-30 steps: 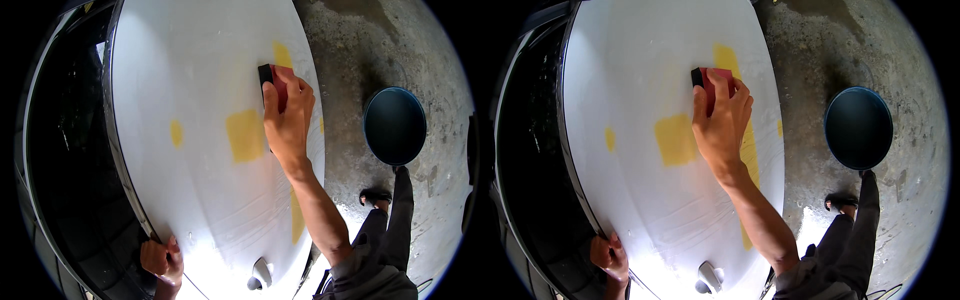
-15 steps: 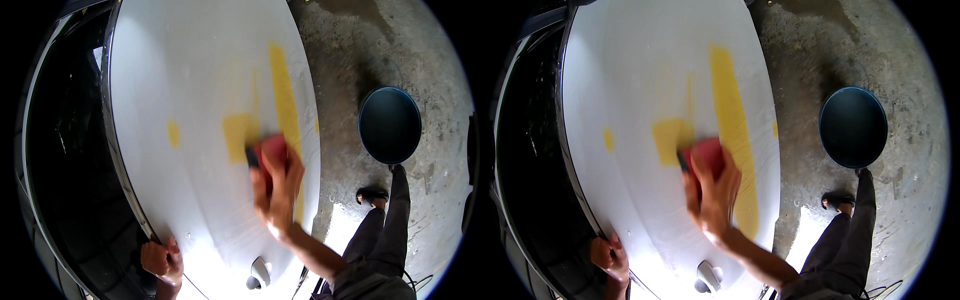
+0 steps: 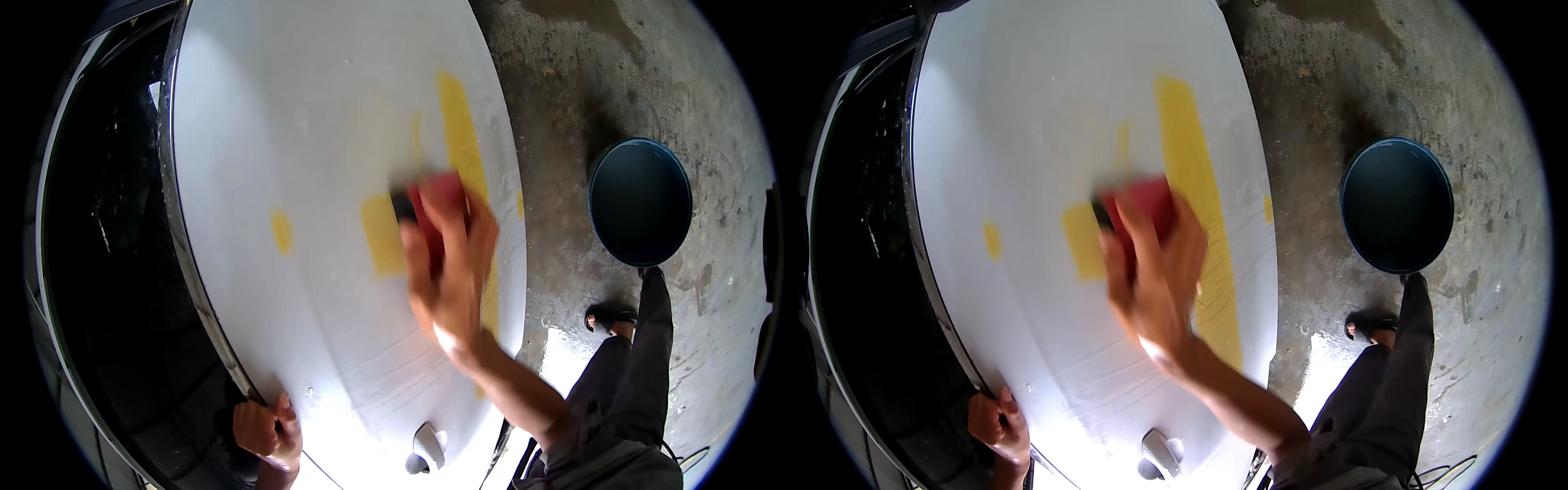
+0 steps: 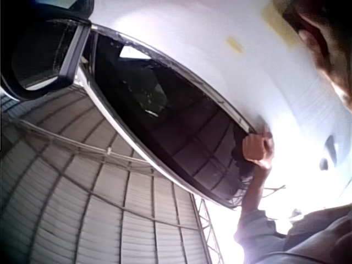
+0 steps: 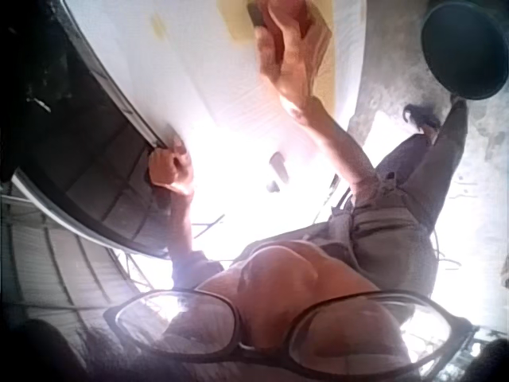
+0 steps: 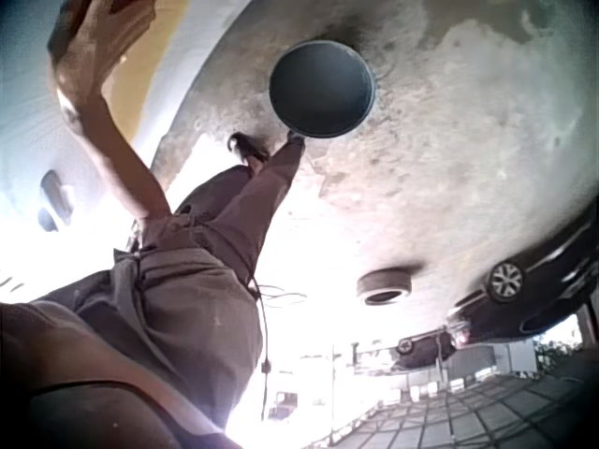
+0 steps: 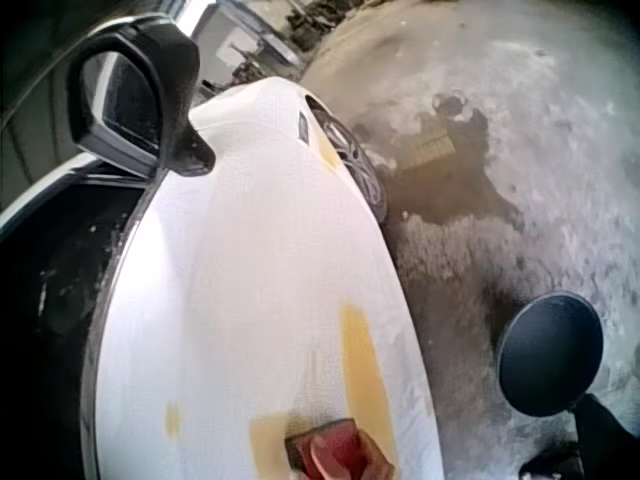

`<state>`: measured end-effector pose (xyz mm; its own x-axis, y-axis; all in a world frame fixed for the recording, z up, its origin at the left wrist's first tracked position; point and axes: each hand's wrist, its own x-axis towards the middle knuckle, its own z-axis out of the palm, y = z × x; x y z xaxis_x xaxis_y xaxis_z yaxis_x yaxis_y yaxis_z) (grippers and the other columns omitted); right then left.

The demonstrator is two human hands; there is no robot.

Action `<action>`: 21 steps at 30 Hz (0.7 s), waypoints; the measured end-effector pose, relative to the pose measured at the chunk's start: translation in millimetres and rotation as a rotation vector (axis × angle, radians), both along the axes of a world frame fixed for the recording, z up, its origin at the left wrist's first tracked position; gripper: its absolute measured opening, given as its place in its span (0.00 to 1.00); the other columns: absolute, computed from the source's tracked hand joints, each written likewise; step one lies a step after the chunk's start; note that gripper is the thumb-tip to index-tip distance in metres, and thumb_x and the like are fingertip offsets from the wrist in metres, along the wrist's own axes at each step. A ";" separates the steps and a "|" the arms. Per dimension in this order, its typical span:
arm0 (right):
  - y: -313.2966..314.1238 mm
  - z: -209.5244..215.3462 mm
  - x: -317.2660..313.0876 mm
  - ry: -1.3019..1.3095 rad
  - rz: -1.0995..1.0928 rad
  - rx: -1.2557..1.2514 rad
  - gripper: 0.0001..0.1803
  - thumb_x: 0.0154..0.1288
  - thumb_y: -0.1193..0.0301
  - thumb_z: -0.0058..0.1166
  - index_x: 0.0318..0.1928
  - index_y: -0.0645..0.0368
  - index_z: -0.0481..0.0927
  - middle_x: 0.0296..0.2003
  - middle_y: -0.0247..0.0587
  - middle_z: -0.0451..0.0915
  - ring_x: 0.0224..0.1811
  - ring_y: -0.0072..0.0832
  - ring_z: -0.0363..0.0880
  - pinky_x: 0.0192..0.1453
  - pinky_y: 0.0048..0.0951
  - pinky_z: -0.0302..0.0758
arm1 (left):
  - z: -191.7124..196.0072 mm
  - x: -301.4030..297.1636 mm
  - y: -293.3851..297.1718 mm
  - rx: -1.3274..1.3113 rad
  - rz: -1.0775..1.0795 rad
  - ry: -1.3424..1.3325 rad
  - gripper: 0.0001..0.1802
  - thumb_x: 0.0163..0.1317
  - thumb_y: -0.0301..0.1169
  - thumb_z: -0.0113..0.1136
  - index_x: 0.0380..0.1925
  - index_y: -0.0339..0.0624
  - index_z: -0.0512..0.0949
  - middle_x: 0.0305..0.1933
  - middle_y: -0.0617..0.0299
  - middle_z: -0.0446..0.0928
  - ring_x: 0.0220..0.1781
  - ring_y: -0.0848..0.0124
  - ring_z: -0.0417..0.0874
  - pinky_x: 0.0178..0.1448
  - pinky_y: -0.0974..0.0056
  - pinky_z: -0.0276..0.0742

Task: The person sands the lower side panel of a white car using a pink sanding block and water from a blue bucket. They repeatedly wet the sanding block and rub it against the car's surface, occasionally wiping the area with their hand to check the finish.

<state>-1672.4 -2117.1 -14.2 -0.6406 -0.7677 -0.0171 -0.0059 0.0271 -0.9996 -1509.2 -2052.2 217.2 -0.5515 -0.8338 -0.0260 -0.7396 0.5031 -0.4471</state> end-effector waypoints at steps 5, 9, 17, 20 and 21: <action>-8.7 15.7 -1.0 -0.017 0.075 -0.022 0.21 0.72 0.61 0.55 0.62 0.50 0.73 0.58 0.60 0.63 0.60 0.50 0.64 0.59 0.48 0.70 | -0.4 -10.9 4.3 -0.044 0.042 -0.064 0.25 0.71 0.33 0.57 0.15 0.41 0.60 0.16 0.56 0.61 0.17 0.59 0.65 0.23 0.57 0.59; 60.8 16.9 27.0 -0.107 0.094 -0.125 0.22 0.71 0.63 0.54 0.63 0.49 0.72 0.62 0.64 0.59 0.65 0.57 0.61 0.59 0.49 0.72 | -14.8 -3.5 -1.8 -0.006 -0.018 0.007 0.25 0.72 0.32 0.55 0.16 0.40 0.59 0.16 0.55 0.58 0.18 0.59 0.64 0.24 0.57 0.58; 17.7 27.1 5.7 0.022 0.110 -0.025 0.22 0.71 0.64 0.54 0.63 0.50 0.71 0.58 0.64 0.61 0.60 0.54 0.62 0.58 0.50 0.68 | -15.8 -3.6 -11.0 -0.003 -0.011 0.011 0.26 0.70 0.35 0.58 0.14 0.43 0.60 0.14 0.57 0.59 0.15 0.60 0.63 0.22 0.58 0.57; 31.8 27.4 12.1 0.013 0.092 -0.094 0.21 0.71 0.64 0.53 0.63 0.50 0.71 0.60 0.65 0.60 0.60 0.56 0.61 0.58 0.50 0.70 | -11.1 -1.4 -4.7 0.000 -0.026 0.019 0.26 0.70 0.35 0.58 0.14 0.42 0.60 0.14 0.57 0.58 0.15 0.60 0.63 0.22 0.58 0.56; 8.2 28.4 4.6 0.049 0.068 -0.075 0.21 0.71 0.65 0.54 0.62 0.51 0.71 0.59 0.64 0.61 0.59 0.55 0.62 0.58 0.50 0.68 | -10.1 0.3 -6.4 0.012 -0.023 0.012 0.26 0.70 0.35 0.58 0.14 0.42 0.60 0.14 0.57 0.58 0.15 0.60 0.63 0.22 0.58 0.56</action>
